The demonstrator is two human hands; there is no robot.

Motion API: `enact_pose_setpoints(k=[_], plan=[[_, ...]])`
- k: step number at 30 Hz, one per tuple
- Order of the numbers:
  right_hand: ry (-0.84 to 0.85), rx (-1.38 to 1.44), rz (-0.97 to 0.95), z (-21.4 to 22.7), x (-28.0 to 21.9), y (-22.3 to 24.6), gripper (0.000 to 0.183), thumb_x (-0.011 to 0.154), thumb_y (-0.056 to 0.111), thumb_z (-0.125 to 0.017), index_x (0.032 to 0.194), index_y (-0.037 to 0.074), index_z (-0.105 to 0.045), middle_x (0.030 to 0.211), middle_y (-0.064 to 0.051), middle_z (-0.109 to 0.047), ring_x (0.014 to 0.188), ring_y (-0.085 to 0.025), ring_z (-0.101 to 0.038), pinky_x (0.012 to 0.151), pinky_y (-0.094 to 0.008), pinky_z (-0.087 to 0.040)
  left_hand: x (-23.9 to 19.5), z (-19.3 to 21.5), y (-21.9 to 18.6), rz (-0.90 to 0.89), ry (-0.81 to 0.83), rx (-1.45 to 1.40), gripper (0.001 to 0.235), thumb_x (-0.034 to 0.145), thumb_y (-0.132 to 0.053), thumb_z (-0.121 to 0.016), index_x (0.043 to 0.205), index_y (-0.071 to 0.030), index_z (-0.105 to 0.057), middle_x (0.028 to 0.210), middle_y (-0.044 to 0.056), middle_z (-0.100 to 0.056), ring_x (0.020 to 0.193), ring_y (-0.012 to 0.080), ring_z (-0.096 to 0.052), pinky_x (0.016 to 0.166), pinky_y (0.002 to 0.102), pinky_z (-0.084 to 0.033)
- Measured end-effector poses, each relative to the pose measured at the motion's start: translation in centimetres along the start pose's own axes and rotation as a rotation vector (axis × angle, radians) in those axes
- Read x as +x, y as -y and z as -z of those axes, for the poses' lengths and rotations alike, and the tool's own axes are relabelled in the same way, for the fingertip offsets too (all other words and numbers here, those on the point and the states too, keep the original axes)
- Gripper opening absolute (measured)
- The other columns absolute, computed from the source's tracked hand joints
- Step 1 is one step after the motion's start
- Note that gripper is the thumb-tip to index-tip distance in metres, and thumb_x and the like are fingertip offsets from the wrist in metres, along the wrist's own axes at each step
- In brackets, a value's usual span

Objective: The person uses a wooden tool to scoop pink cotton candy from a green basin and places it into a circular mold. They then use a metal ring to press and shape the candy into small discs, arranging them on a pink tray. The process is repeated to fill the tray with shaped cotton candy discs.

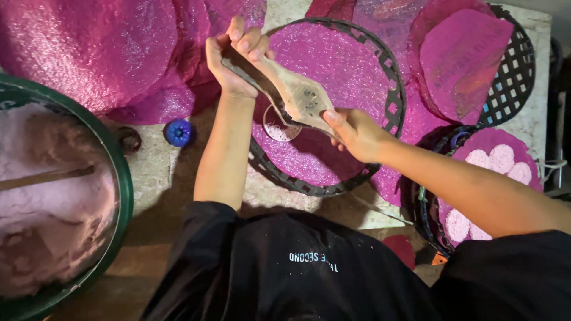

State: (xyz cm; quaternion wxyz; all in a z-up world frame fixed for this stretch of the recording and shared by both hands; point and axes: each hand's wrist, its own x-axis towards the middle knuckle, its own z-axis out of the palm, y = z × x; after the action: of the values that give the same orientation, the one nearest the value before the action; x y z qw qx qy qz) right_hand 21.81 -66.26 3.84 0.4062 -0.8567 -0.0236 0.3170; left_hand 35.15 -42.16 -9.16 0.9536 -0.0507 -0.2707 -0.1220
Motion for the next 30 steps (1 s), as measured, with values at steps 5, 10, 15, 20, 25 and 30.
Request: enact_pose_setpoints(k=[5,10,15,20,25,30], plan=[[0.068,0.024,-0.035,-1.4,0.3,0.4,0.074,0.100,0.066,-0.028,0.080,0.003,-0.058,0.066,-0.007,-0.063,0.056,-0.016,-0.063,0.056,-0.034,-0.053,-1.1,-1.1,-1.4,-0.015,-0.011,0.031,0.033,0.100,-0.049,-0.048,0.102,-0.016,-0.051,0.089,-0.002,-0.054,0.088,0.0165,-0.057,0.096,0.043,-0.057],[0.102,-0.037,-0.225,-0.1,-0.8,0.7,0.081,0.097,0.068,-0.023,0.076,0.002,-0.066,0.061,-0.007,-0.066,0.051,-0.017,-0.065,0.054,-0.034,-0.055,-2.5,-2.0,1.2,-0.056,-0.215,-0.010,0.031,0.099,-0.044,-0.041,0.099,-0.015,-0.051,0.086,-0.002,-0.054,0.084,0.0171,-0.055,0.085,0.041,-0.054],[0.009,-0.051,-0.210,1.1,-0.9,0.4,0.077,0.100,0.066,-0.028,0.077,0.000,-0.061,0.063,-0.008,-0.062,0.052,-0.017,-0.060,0.051,-0.037,-0.050,-1.0,-1.5,2.1,-0.063,-0.332,0.049,0.024,0.093,-0.039,-0.037,0.090,-0.018,-0.050,0.083,-0.002,-0.052,0.080,0.0181,-0.052,0.078,0.040,-0.045],[-0.024,0.011,-0.145,0.9,-0.3,-0.5,0.072,0.099,0.064,-0.029,0.075,0.006,-0.063,0.061,-0.006,-0.063,0.052,-0.015,-0.062,0.052,-0.033,-0.051,0.3,-1.3,0.9,-0.002,-0.335,0.126,0.025,0.090,-0.037,-0.039,0.093,-0.016,-0.052,0.081,-0.003,-0.051,0.078,0.0170,-0.051,0.077,0.038,-0.045],[-0.069,-0.068,-0.092,0.2,0.6,-0.5,0.075,0.102,0.065,-0.031,0.075,0.001,-0.058,0.061,-0.006,-0.061,0.051,-0.016,-0.060,0.053,-0.035,-0.051,0.2,-2.4,1.2,-0.029,-0.274,0.068,0.025,0.089,-0.038,-0.039,0.093,-0.016,-0.051,0.082,-0.002,-0.051,0.081,0.0177,-0.052,0.081,0.038,-0.048],[-0.109,0.155,0.175,-0.9,0.3,-1.0,0.070,0.101,0.068,-0.035,0.099,0.003,-0.062,0.069,-0.003,-0.057,0.060,-0.012,-0.055,0.055,-0.031,-0.044,1.0,-3.5,-1.8,0.027,-0.308,0.445,0.041,0.091,-0.044,-0.041,0.105,-0.010,-0.060,0.105,0.008,-0.062,0.107,0.0244,-0.059,0.095,0.042,-0.050]])
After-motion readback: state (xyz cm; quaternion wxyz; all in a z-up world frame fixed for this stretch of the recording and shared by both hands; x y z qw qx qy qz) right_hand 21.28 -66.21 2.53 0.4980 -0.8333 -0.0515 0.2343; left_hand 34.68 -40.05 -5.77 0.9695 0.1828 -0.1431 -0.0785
